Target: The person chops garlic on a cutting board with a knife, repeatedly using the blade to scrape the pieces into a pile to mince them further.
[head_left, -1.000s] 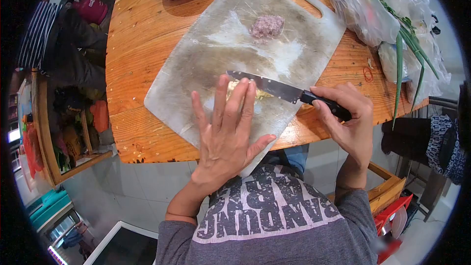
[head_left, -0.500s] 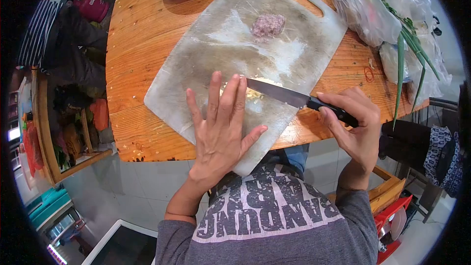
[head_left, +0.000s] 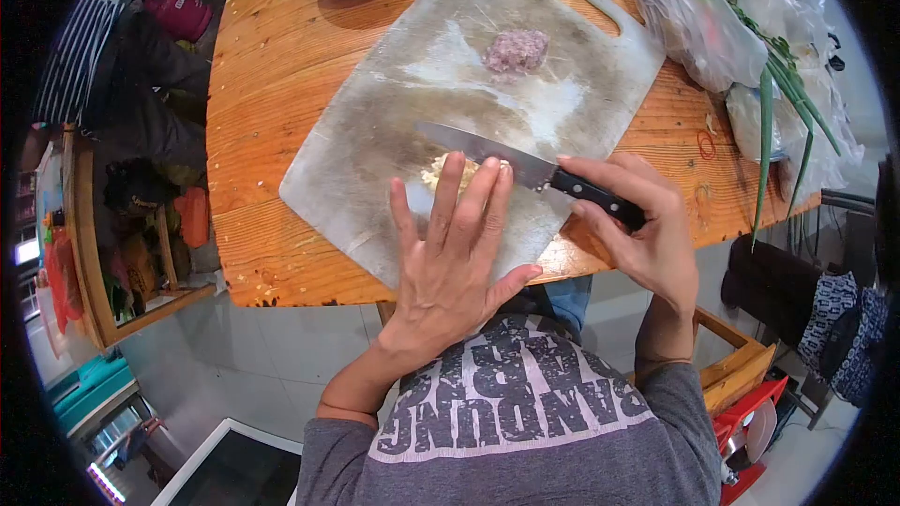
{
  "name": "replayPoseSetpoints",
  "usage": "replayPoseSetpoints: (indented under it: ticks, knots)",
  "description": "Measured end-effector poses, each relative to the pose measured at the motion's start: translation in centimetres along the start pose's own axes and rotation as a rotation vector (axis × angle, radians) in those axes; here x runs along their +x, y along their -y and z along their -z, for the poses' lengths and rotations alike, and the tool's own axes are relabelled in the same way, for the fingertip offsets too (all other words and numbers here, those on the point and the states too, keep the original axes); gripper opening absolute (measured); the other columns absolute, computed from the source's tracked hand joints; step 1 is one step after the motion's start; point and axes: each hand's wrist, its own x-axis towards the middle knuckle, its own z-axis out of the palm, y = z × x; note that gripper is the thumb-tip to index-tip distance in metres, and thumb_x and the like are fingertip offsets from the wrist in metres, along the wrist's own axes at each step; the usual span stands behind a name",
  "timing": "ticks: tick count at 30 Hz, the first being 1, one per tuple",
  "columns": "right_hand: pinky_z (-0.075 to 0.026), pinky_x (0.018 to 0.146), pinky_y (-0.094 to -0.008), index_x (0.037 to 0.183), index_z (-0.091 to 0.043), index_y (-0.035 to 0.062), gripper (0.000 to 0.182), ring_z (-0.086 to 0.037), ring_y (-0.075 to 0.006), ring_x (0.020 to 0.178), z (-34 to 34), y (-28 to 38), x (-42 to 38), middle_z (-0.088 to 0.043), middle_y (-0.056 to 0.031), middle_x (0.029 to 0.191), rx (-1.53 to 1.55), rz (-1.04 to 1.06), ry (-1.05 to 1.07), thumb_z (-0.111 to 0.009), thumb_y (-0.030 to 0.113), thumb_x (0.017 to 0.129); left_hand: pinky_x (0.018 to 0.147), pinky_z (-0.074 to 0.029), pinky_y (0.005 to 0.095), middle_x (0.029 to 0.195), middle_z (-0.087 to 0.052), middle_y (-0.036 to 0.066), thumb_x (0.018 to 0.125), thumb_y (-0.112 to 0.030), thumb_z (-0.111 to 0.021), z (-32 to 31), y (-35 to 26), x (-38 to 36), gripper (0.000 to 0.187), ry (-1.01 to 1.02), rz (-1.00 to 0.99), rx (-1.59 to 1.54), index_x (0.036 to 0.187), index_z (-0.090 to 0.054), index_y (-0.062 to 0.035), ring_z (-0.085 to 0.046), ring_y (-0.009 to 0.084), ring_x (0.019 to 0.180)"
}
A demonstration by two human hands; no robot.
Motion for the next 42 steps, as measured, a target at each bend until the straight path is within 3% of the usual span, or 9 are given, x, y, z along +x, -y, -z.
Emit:
replayPoseSetpoints:
  ticks: [10,22,25,37,42]
  knots:
    - [-0.045,0.067,-0.0377,0.113,-0.074,0.0045,0.034,-0.057,-0.0288,0.074,-1.5,0.4,1.6,-0.061,-0.0127,0.079,0.004,0.051,-0.014,-0.078,0.004,0.079,0.12,0.003,0.0691,0.16,-0.032,0.004,0.09,-0.063,-0.057,-0.3,0.4,0.1,0.086,-0.046,-0.049,0.074,0.155,-0.04,-0.0096,-0.012,0.0342,0.156]
    - [-0.047,0.067,-0.0371,0.112,-0.075,0.0045,0.033,-0.06,-0.027,0.075,-1.4,0.3,2.0,-0.064,-0.012,0.081,-0.038,0.069,-0.04,-0.077,0.004,0.079,0.121,0.004,0.0679,0.158,-0.035,0.005,0.09,-0.061,-0.058,0.5,1.3,-0.2,0.084,-0.096,-0.025,0.028,0.154,-0.042,-0.0082,-0.015,0.034,0.155]
    - [-0.047,0.067,-0.0371,0.112,-0.075,0.0046,0.033,-0.059,-0.0269,0.074,-1.5,0.6,1.8,-0.063,-0.0118,0.08,-0.04,0.048,-0.011,-0.077,0.004,0.079,0.119,0.002,0.0722,0.156,-0.037,0.006,0.089,-0.057,-0.063,1.0,1.7,1.0,0.083,-0.119,0.0,0.045,0.152,-0.044,-0.0068,-0.019,0.0296,0.155]
    - [-0.048,0.071,-0.0377,0.112,-0.075,0.0055,0.034,-0.059,-0.0283,0.077,-1.4,0.2,1.6,-0.064,-0.0123,0.081,-0.046,0.039,-0.042,-0.078,0.005,0.079,0.12,0.005,0.0695,0.154,-0.038,0.008,0.091,-0.055,-0.062,0.0,1.5,0.1,0.083,-0.003,-0.081,-0.067,0.155,-0.039,-0.0075,-0.018,0.0359,0.154]
    - [-0.048,0.071,-0.0372,0.112,-0.075,0.005,0.034,-0.06,-0.0275,0.078,-1.0,0.3,1.7,-0.065,-0.0122,0.082,-0.022,0.028,-0.059,-0.078,0.004,0.079,0.12,0.006,0.0699,0.151,-0.04,0.008,0.091,-0.053,-0.063,0.9,2.0,0.4,0.08,-0.053,-0.063,-0.074,0.153,-0.041,-0.0073,-0.021,0.0362,0.154]
